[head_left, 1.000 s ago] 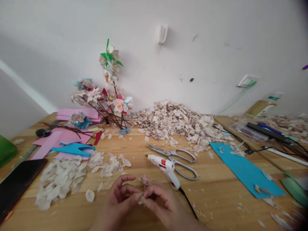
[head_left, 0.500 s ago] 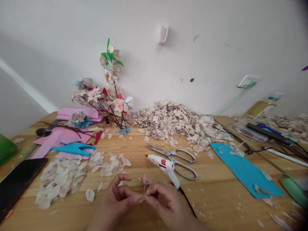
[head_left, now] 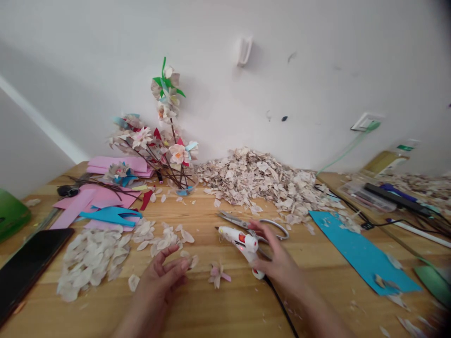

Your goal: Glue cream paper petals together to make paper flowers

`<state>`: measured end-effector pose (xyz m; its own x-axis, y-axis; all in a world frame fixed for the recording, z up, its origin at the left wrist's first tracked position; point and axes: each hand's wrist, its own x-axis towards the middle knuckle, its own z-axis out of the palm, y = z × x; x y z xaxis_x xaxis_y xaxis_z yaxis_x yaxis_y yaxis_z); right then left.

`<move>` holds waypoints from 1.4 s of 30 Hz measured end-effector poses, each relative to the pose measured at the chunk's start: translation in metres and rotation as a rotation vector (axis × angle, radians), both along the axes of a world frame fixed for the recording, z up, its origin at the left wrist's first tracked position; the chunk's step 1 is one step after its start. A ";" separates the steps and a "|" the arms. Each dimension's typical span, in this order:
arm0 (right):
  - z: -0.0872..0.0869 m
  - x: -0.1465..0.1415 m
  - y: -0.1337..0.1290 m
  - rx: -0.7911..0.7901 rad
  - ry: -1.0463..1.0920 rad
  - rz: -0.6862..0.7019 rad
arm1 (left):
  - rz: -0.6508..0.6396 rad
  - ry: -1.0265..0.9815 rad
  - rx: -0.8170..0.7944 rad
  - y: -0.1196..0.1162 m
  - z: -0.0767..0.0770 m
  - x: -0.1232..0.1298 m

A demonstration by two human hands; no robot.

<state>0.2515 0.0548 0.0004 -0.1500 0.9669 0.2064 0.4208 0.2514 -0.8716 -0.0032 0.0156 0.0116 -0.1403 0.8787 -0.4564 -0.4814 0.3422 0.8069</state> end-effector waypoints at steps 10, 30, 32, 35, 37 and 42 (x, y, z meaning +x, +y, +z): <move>-0.008 -0.031 -0.003 0.129 -0.213 -0.167 | -0.017 -0.054 0.014 0.001 -0.001 0.001; 0.014 -0.039 -0.034 -0.133 0.001 0.216 | 0.005 0.119 0.133 0.004 -0.002 -0.005; 0.013 -0.038 -0.034 -0.134 0.000 0.216 | 0.009 0.116 0.138 0.004 -0.003 -0.006; 0.012 -0.038 -0.035 -0.126 0.009 0.209 | 0.013 0.112 0.142 0.005 -0.005 -0.006; 0.014 -0.038 -0.035 -0.123 0.015 0.210 | 0.009 0.110 0.143 0.005 -0.007 -0.006; 0.018 -0.039 -0.035 -0.147 0.028 0.223 | -0.010 0.108 0.148 0.005 -0.008 -0.005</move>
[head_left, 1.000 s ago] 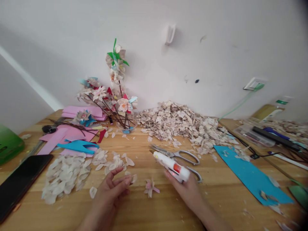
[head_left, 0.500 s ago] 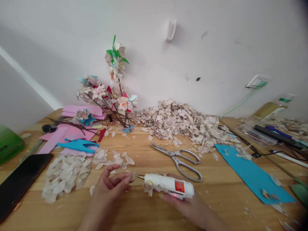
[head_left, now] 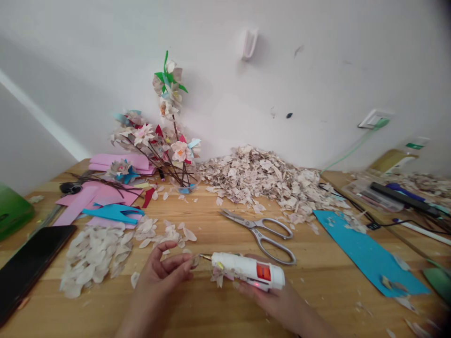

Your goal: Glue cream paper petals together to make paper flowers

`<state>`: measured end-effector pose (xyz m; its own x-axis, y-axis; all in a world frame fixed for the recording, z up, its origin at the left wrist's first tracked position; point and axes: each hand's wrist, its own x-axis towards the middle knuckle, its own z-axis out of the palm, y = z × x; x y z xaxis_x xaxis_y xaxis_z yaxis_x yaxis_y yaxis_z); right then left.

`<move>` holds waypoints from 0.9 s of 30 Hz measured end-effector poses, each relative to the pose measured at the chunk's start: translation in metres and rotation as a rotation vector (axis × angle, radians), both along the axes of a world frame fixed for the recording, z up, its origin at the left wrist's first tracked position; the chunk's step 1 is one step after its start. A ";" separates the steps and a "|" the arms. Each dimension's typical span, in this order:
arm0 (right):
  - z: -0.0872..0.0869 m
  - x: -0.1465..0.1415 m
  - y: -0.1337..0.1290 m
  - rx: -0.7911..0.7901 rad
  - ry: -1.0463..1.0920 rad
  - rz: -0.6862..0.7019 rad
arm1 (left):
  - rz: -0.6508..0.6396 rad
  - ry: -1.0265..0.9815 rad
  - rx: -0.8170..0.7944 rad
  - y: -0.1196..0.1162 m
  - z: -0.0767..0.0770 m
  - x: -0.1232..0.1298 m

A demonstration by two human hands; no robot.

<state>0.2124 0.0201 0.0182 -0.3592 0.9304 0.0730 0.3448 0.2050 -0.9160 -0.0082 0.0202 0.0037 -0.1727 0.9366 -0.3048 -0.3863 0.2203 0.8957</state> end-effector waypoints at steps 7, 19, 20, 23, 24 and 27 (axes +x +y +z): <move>-0.003 0.000 0.001 0.003 0.016 0.002 | 0.028 -0.002 0.007 -0.001 0.000 0.001; 0.004 -0.003 -0.001 -0.072 -0.008 -0.039 | 0.015 -0.002 0.006 -0.001 0.003 0.001; 0.004 -0.003 -0.001 -0.078 -0.007 -0.034 | 0.008 -0.002 0.003 -0.002 0.002 0.001; 0.001 -0.002 -0.001 -0.075 0.001 -0.028 | -0.005 -0.007 -0.009 -0.004 0.000 0.001; 0.001 -0.002 -0.001 -0.076 0.000 -0.030 | -0.005 -0.010 -0.012 -0.004 -0.001 0.001; -0.001 -0.001 -0.001 -0.073 -0.010 -0.030 | 0.009 -0.010 -0.017 -0.002 -0.001 0.001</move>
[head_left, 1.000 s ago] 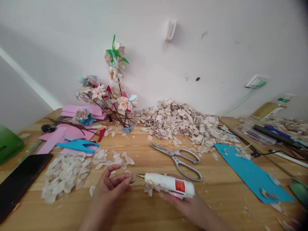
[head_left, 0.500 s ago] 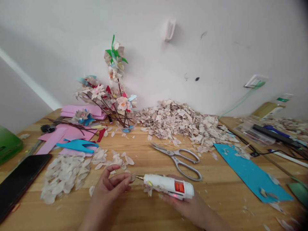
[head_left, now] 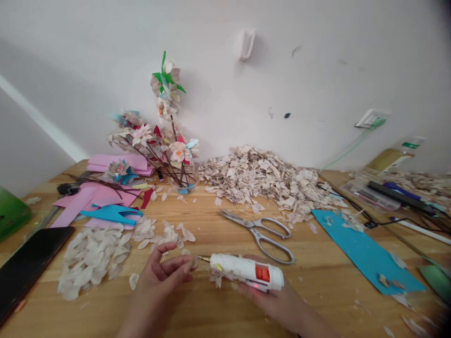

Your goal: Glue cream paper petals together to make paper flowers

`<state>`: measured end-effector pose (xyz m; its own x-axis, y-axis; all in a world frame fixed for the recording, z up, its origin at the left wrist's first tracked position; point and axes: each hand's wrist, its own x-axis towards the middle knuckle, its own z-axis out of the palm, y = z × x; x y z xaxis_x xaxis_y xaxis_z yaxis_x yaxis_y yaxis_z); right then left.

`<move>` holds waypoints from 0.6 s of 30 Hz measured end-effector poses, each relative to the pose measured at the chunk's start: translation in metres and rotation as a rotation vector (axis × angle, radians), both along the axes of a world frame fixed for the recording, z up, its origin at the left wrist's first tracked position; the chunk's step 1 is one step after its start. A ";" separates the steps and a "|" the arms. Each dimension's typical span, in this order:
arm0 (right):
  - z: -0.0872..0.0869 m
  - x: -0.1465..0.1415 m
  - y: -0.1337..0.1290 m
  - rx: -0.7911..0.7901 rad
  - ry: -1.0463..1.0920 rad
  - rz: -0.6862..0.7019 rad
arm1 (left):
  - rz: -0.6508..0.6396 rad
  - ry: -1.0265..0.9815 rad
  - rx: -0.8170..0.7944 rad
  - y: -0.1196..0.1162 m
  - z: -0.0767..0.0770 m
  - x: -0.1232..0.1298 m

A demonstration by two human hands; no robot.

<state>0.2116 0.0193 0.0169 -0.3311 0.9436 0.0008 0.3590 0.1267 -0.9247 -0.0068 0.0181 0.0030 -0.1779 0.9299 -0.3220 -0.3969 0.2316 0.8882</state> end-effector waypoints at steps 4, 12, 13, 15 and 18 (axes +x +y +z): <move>-0.001 0.001 0.000 0.021 0.047 0.008 | 0.012 0.009 -0.004 0.002 0.003 0.000; 0.005 -0.001 0.000 0.013 0.072 0.030 | 0.070 -0.021 0.003 -0.001 0.011 0.004; 0.005 0.000 0.000 0.020 0.057 0.020 | 0.069 -0.028 0.005 -0.001 0.011 0.005; 0.006 0.000 0.000 0.017 0.041 0.001 | 0.038 -0.047 -0.007 0.000 0.010 0.004; 0.006 -0.001 0.001 -0.017 0.056 0.034 | -0.036 -0.098 -0.034 -0.002 0.009 0.003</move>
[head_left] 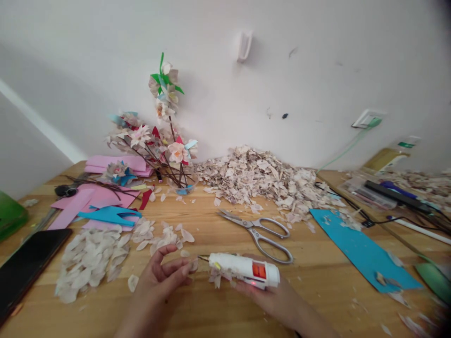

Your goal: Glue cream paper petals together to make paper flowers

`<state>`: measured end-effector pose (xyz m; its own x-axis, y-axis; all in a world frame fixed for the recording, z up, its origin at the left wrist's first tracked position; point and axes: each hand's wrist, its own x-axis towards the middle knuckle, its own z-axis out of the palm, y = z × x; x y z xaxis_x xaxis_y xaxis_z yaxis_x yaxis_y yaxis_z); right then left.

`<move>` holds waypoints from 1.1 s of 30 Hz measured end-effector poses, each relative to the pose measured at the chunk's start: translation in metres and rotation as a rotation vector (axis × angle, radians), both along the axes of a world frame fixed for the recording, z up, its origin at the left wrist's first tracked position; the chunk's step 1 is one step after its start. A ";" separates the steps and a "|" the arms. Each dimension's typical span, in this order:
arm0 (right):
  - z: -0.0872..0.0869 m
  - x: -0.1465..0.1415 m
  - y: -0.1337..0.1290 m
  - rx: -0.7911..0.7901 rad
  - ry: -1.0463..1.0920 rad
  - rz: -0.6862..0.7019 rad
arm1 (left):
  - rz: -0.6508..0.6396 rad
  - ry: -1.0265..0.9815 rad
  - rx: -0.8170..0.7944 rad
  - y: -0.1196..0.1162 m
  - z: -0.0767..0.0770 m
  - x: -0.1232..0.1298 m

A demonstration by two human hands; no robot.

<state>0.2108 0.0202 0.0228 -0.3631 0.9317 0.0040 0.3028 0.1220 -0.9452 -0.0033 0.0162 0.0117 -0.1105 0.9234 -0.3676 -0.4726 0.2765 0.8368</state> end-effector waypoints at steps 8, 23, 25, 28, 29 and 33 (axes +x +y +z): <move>-0.025 0.009 0.022 0.197 -0.262 -0.342 | -0.035 -0.123 -0.093 -0.006 0.008 0.003; -0.021 0.013 0.018 0.550 -0.195 -0.669 | -0.005 -0.111 -0.088 -0.004 0.012 -0.003; -0.012 0.014 0.006 0.761 -0.164 -0.658 | 0.000 -0.108 -0.082 -0.004 0.011 -0.003; -0.008 0.006 -0.008 0.798 -0.249 -0.269 | 0.006 -0.105 -0.079 -0.004 0.012 -0.001; -0.010 0.002 -0.011 0.741 -0.309 -0.153 | 0.011 -0.104 -0.079 -0.004 0.012 -0.001; -0.024 -0.014 -0.012 0.496 -0.503 -0.056 | 0.012 -0.111 -0.049 -0.002 0.010 -0.001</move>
